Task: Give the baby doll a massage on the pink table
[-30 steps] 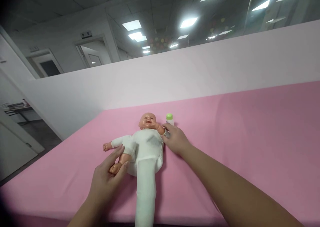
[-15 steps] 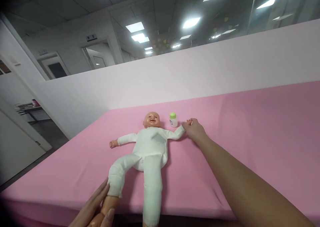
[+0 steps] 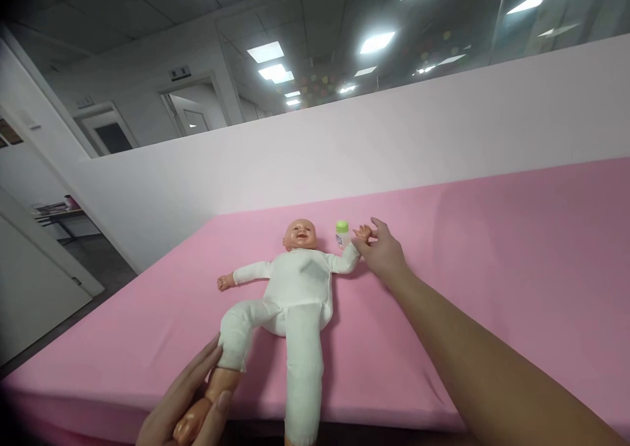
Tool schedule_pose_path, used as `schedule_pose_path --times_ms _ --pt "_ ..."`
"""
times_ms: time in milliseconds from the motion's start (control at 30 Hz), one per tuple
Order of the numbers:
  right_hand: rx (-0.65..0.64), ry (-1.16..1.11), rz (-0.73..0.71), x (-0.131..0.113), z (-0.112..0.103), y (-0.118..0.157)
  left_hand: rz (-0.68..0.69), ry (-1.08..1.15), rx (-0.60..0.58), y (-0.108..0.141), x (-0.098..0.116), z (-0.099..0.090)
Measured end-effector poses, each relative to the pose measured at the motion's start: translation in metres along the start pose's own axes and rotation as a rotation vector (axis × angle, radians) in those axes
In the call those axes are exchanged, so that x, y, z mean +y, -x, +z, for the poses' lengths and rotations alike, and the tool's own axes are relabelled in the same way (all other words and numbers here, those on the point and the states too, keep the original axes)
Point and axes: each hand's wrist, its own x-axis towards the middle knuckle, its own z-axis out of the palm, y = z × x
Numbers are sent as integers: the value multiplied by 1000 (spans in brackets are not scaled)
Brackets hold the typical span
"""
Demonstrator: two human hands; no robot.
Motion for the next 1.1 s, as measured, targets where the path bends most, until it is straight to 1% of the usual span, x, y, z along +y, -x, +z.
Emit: schedule_pose_path --times_ms 67,100,200,300,367,433,533,600,767,867,967,1033,1100 --pt "-9 -113 -136 -12 9 12 29 27 10 -12 3 5" --pt "-21 -124 -205 -18 14 19 43 38 15 -18 5 9" --pt "-169 -20 -419 -33 27 38 67 45 15 -38 9 21" --pt "-341 116 -615 -39 36 47 76 31 -7 -60 11 34" --pt "-394 181 -718 -39 39 47 76 17 -41 -74 12 42" --pt "-386 228 -782 -34 41 45 70 7 -86 -86 11 50" --pt "-360 292 -830 -26 44 45 24 28 -152 -98 9 61" --pt "-360 330 -836 -22 47 48 -26 62 -185 -102 8 67" --pt "-411 401 -840 -25 53 56 -100 128 -202 -100 7 74" --pt "-428 403 -843 -28 53 56 -108 152 -194 -101 6 75" --pt "-374 355 -823 -25 52 52 -97 155 -178 -100 6 73" --pt "-323 283 -779 -22 50 47 -66 146 -169 -96 6 69" --pt "-269 201 -695 -17 47 40 -10 124 -147 -87 5 61"
